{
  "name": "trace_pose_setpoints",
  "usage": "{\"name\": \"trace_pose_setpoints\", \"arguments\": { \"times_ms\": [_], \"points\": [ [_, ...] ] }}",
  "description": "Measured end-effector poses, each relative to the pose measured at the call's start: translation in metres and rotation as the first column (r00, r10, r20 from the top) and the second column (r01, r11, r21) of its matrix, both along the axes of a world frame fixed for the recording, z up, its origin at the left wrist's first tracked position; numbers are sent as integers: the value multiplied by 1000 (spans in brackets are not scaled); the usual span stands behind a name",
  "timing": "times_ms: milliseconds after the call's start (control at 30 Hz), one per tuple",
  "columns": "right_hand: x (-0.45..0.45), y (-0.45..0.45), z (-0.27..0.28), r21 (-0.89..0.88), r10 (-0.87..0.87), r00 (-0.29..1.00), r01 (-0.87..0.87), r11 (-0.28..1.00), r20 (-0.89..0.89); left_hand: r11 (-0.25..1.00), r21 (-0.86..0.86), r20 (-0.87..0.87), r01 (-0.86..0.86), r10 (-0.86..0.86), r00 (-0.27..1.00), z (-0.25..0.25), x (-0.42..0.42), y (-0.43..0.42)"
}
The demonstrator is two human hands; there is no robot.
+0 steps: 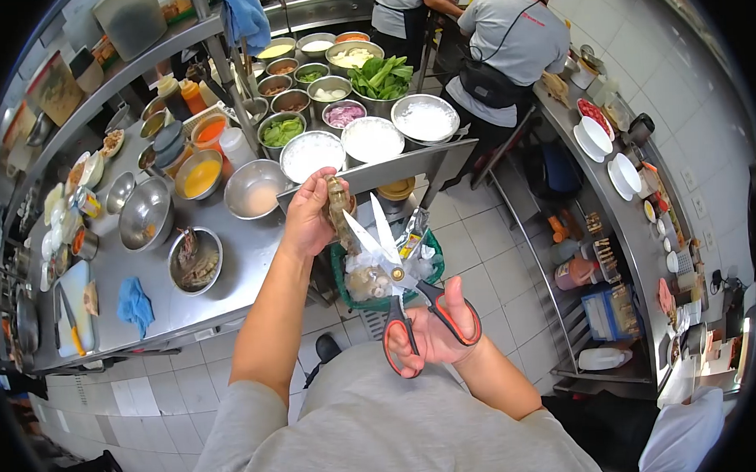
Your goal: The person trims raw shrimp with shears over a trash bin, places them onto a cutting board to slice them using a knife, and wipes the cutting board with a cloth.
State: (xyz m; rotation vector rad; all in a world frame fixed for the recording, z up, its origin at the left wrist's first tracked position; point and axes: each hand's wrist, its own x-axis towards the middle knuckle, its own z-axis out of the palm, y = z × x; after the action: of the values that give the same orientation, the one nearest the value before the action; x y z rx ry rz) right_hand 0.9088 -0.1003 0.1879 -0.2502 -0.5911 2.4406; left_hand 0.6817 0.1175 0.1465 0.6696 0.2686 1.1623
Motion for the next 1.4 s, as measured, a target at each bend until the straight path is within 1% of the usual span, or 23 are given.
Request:
{"name": "trace_pose_setpoints", "arguments": {
  "times_ms": [67, 200, 267, 467, 600, 800, 867, 900, 933, 1000, 1033, 1067, 1100, 1133, 1200, 1267, 1333, 1400],
  "points": [
    [-2, 1, 2, -29, -15, 999, 13, 999, -37, 998, 51, 32, 38, -39, 999, 7, -2, -1],
    [-3, 3, 1, -45, -34, 999, 32, 998, -36, 997, 79, 22, 9, -11, 1000, 7, -5, 0],
    [-3, 3, -4, -85, -31, 990, 19, 996, -140, 996, 91, 19, 5, -7, 1000, 9, -4, -1],
    [-1, 1, -7, -100, -27, 980, 7, 995, -199, 994, 107, 1, 1, -1, 1000, 11, -5, -1],
    [-1, 1, -9, -107, -33, 980, 12, 994, -198, 994, 105, -5, -7, 7, 1000, 11, -3, 0],
    [0, 1, -16, -80, -18, 982, 2, 997, -190, 992, 123, -15, 32, -31, 999, 9, -1, 1],
    [-2, 0, -19, 17, -69, 998, 69, 997, 7, 996, 78, -58, 33, -29, 998, 5, -1, 2],
    [-4, -2, -23, 125, -120, 986, 105, 986, 118, 996, 80, -58, 35, -30, 998, 4, -1, 2],
    [-7, -3, -29, 128, -122, 985, 107, 986, 118, 996, 84, -65, 24, -19, 998, 3, 0, 1],
    [-14, -3, -38, 339, -261, 916, 152, 928, 306, 996, 91, -73, 14, -7, 997, 5, 1, -2],
    [-17, -4, -36, 302, -289, 920, 206, 931, 264, 996, 85, -67, 34, -28, 997, 8, 2, -4],
    [-16, -3, -35, 303, -288, 921, 204, 931, 263, 996, 79, -62, 52, -47, 997, 9, 2, -6],
    [-14, -3, -35, 358, -302, 872, 161, 920, 386, 994, 69, -67, 88, -84, 994, 8, 0, -7],
    [-13, -2, -34, 405, -315, 809, 106, 908, 496, 995, 67, -76, 76, -71, 995, 7, 0, -9],
    [-10, -1, -32, 395, -305, 809, 98, 913, 503, 994, 38, -30, 105, -104, 994, 5, -1, -9],
    [-8, 0, -27, 389, -305, 800, 99, 916, 516, 988, 71, -6, 139, -139, 990, 2, -3, -7],
    [-3, 0, -19, 412, -301, 823, 90, 907, 481, 983, 54, -23, 173, -172, 985, -1, -5, -7],
    [-5, -3, -12, 413, -335, 795, 118, 903, 505, 986, 52, -28, 161, -160, 987, -4, -5, -9]
  ]
}}
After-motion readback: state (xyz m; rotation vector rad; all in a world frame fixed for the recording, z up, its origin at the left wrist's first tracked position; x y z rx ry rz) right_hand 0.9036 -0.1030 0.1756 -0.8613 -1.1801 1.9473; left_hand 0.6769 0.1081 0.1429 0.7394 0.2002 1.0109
